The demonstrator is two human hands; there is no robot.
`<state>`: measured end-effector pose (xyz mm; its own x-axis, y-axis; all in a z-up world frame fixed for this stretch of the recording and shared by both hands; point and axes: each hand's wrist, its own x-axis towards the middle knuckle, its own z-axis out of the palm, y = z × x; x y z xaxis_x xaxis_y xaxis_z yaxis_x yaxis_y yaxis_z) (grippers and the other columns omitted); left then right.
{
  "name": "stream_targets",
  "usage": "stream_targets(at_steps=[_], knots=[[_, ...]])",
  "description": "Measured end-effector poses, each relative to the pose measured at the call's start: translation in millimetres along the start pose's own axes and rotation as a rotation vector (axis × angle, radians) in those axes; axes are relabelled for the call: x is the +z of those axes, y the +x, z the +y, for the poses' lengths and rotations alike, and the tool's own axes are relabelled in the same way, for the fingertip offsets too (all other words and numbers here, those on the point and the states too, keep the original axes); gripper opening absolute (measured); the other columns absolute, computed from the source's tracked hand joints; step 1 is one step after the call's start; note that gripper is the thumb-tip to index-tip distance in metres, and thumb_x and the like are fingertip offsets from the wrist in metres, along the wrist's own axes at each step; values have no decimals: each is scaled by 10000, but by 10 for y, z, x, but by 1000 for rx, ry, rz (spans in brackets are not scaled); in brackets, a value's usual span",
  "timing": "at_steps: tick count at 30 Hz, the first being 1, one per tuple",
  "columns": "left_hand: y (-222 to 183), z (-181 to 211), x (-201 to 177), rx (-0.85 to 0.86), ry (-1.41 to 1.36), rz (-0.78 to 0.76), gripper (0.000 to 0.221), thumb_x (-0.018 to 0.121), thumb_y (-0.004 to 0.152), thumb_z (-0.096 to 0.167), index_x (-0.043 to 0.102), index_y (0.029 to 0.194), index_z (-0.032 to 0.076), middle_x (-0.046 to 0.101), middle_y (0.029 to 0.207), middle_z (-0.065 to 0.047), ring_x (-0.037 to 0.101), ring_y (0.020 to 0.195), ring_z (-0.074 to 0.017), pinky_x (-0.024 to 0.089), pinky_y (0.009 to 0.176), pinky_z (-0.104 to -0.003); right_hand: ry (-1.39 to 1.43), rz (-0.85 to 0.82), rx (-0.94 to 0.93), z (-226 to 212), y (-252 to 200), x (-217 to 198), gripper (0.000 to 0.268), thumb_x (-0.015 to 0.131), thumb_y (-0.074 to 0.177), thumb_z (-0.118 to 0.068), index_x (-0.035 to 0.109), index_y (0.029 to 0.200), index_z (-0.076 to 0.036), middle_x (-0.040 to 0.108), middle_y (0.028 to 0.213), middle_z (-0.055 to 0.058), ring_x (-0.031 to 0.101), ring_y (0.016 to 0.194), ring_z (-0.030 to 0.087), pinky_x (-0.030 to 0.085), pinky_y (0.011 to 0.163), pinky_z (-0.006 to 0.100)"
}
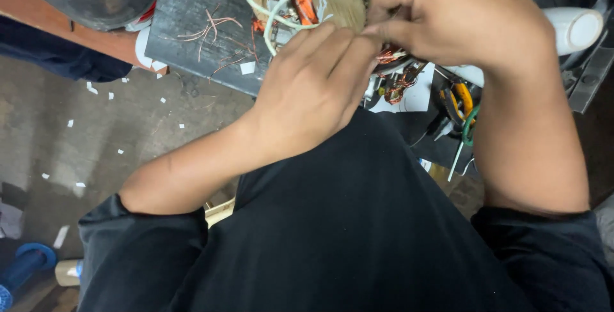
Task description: The person is wiring a motor stator, stripping insulation from copper wires and twisting them together using pliers and scissors in preparation for soldering.
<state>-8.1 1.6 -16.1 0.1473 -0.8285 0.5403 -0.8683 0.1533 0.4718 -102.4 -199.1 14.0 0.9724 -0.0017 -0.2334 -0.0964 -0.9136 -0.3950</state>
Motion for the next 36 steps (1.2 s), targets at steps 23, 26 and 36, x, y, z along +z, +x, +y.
stream_targets(at_steps=[23,26,36], knots=[[89,58,-130,-275,-498,-112,120,488,999,82,600,993,42,658,833,-97,646,768,-293,471,673,-380,-163,801,-40,-880,-685,741,190,619,1019,-7,650,898,137,569,791,216,469,614,360,363,567,443],[61,63,-93,-253,-496,-93,155,472,1016,125,607,984,54,676,854,-83,648,773,-300,481,700,-394,-149,803,-27,-872,-692,717,283,600,1043,-5,583,768,59,522,677,158,483,562,324,376,552,408],[58,27,-71,-132,-398,-76,160,502,1006,92,640,1043,20,704,965,-97,644,858,-346,492,735,-444,-544,590,-122,-768,-829,218,480,767,1180,-141,539,764,-67,478,694,75,457,594,242,346,527,365]])
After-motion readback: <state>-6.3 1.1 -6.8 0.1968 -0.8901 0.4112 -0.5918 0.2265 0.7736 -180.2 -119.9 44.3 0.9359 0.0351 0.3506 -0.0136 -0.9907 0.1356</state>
